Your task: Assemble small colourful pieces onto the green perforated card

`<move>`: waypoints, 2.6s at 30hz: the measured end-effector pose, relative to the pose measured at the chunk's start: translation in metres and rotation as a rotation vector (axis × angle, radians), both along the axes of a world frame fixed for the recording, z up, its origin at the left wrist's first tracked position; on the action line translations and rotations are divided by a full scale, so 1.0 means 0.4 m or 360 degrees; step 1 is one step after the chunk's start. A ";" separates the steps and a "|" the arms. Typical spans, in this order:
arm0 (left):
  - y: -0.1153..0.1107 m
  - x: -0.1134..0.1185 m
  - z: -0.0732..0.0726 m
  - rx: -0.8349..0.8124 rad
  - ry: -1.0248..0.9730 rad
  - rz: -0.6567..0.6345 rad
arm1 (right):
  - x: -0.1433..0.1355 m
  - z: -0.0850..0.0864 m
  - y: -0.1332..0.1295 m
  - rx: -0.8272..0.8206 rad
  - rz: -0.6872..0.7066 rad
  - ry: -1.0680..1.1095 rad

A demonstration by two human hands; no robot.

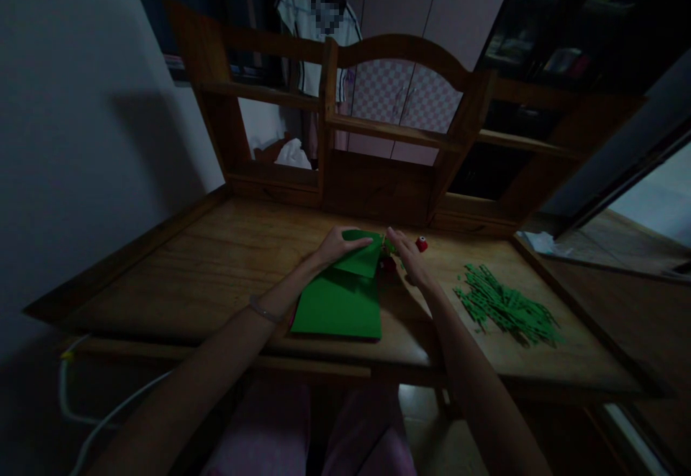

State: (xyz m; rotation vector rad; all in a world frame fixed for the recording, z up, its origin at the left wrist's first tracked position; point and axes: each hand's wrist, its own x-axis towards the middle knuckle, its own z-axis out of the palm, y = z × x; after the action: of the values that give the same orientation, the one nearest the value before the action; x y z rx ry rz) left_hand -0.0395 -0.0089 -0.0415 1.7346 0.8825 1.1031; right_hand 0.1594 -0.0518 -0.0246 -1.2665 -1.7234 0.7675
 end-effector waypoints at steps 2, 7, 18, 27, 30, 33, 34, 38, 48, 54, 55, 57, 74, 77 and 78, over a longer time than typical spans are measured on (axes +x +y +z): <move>-0.001 0.001 0.000 0.0006 0.0001 -0.0006 | -0.001 -0.004 0.004 0.0004 -0.0016 -0.0021; -0.002 0.000 0.003 0.0033 0.0033 0.0005 | -0.013 -0.009 0.015 0.0097 -0.0009 -0.0066; -0.007 0.002 0.001 -0.0065 -0.0068 0.0017 | -0.018 -0.002 0.004 0.0101 0.0012 -0.0044; -0.009 0.009 0.000 -0.0280 -0.0188 0.0097 | -0.027 0.014 -0.010 -0.0007 0.0153 -0.0032; -0.011 0.011 -0.001 -0.0345 -0.0225 0.0054 | -0.029 0.019 -0.013 0.0036 0.0210 -0.0035; -0.016 0.013 0.003 -0.0353 -0.0219 0.0032 | -0.032 0.023 -0.018 0.0022 0.0267 -0.0028; -0.017 0.014 0.005 -0.0354 -0.0214 0.0030 | -0.032 0.024 -0.019 0.0008 0.0272 -0.0032; -0.022 0.015 0.012 -0.0368 -0.0209 0.0011 | -0.034 0.028 -0.024 0.0002 0.0248 -0.0056; -0.018 0.012 0.006 -0.0321 -0.0140 -0.0001 | -0.034 0.035 -0.026 0.0011 0.0216 -0.0099; -0.017 0.012 0.004 -0.0320 -0.0158 -0.0023 | -0.031 0.037 -0.025 0.0002 0.0283 -0.0109; -0.017 0.013 0.003 -0.0324 -0.0167 -0.0027 | -0.032 0.038 -0.025 -0.0003 0.0284 -0.0114; -0.017 0.014 0.002 -0.0337 -0.0177 -0.0031 | -0.032 0.038 -0.025 -0.0019 0.0280 -0.0121; -0.017 0.014 0.003 -0.0287 -0.0112 -0.0052 | -0.026 0.021 -0.016 0.0074 0.0351 -0.0065; -0.016 0.018 0.000 -0.0308 -0.0104 -0.0015 | -0.025 0.022 -0.016 0.0069 0.0357 -0.0058; -0.016 0.018 -0.001 -0.0311 -0.0096 -0.0008 | -0.025 0.022 -0.016 0.0067 0.0362 -0.0053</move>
State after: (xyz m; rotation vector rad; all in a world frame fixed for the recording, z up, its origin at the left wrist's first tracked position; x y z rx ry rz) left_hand -0.0322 -0.0154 -0.0417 1.5346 0.9164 1.0249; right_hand 0.1494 -0.0581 -0.0156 -1.0718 -1.9231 0.8400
